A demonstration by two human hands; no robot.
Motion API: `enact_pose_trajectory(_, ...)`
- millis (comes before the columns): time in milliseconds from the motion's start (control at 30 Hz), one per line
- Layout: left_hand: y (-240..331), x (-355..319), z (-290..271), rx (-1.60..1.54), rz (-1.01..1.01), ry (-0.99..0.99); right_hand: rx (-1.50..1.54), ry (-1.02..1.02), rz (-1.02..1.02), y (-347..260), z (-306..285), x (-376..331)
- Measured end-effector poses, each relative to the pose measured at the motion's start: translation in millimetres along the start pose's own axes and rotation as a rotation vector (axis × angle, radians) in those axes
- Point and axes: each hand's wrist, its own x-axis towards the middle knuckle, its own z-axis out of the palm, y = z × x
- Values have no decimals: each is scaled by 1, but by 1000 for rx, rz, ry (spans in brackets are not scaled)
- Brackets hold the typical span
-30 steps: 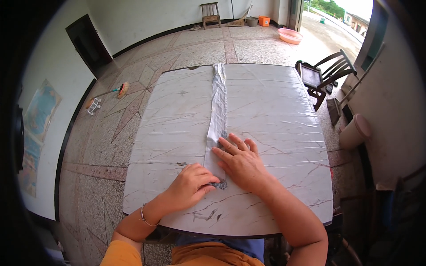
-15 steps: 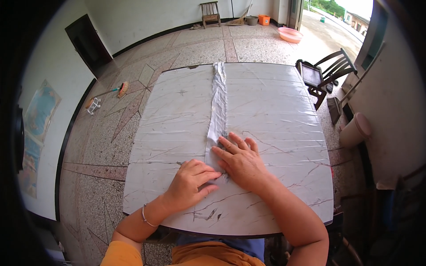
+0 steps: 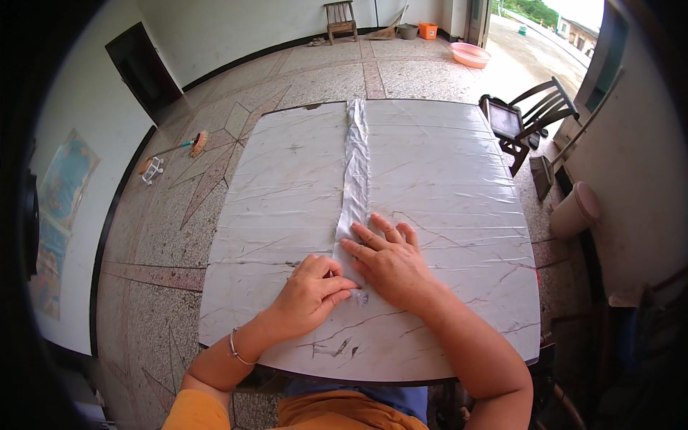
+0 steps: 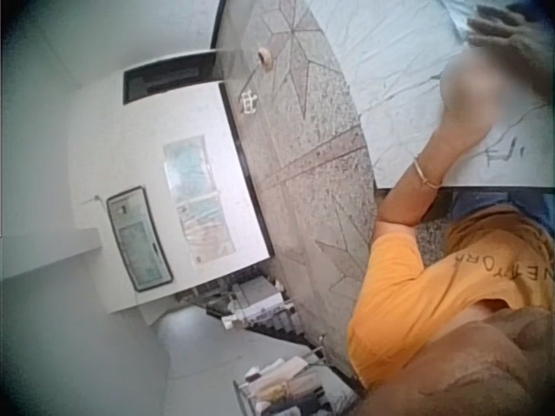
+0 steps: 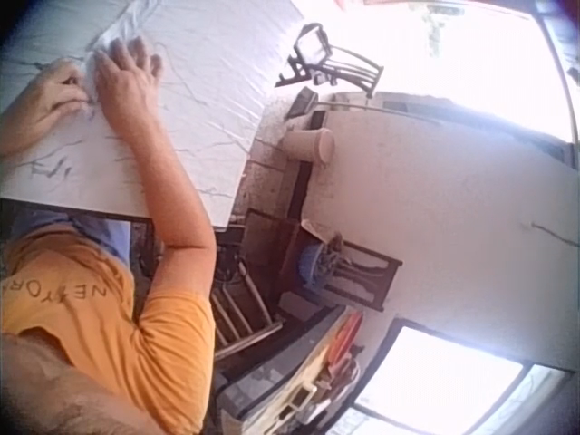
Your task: Folding and flattening long strips of grey fabric on a table.
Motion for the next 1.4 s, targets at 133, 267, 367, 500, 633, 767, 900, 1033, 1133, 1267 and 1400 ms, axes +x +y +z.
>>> enact_pose_trajectory(133, -6, -4, 5, 5, 22, 86, -8, 8, -3, -1, -2, 0)
enact_pose_trajectory(267, -6, -5, 4, 49, 69, 94, 45, 80, 4, 1, 1, 2)
enact_pose_trajectory(367, 2, -4, -2, 70, 96, 29, -13, 12, 0, 2, -1, 2)
enact_pose_trajectory(500, 0, -4, -2, 66, 116, -2, -9, -1, -11, 1, -2, 2)
enact_pose_trajectory(633, 3, -5, -1, -40, 58, 2, 15, 0, -14, 2, -2, 2)
enact_pose_trajectory(767, 0, -4, 0, -20, 28, -4, 16, 11, -15, 3, -1, 2)
enact_pose_trajectory(900, -4, 1, -3, 6, 18, 31, 20, 2, -18, 1, -4, 2)
enact_pose_trajectory(1033, -13, 0, 4, 24, 81, 142, 13, 1, -10, 0, -4, 2)
enact_pose_trajectory(1133, -11, -1, 3, 96, 147, 119, 10, -1, -9, 0, -3, 1)
enact_pose_trajectory(1267, 2, 0, -6, 147, 130, 58, 7, -2, -9, 1, -2, 1)
enact_pose_trajectory(1400, -2, -5, -4, 88, 75, -24, 9, 1, -7, 2, -1, 2)
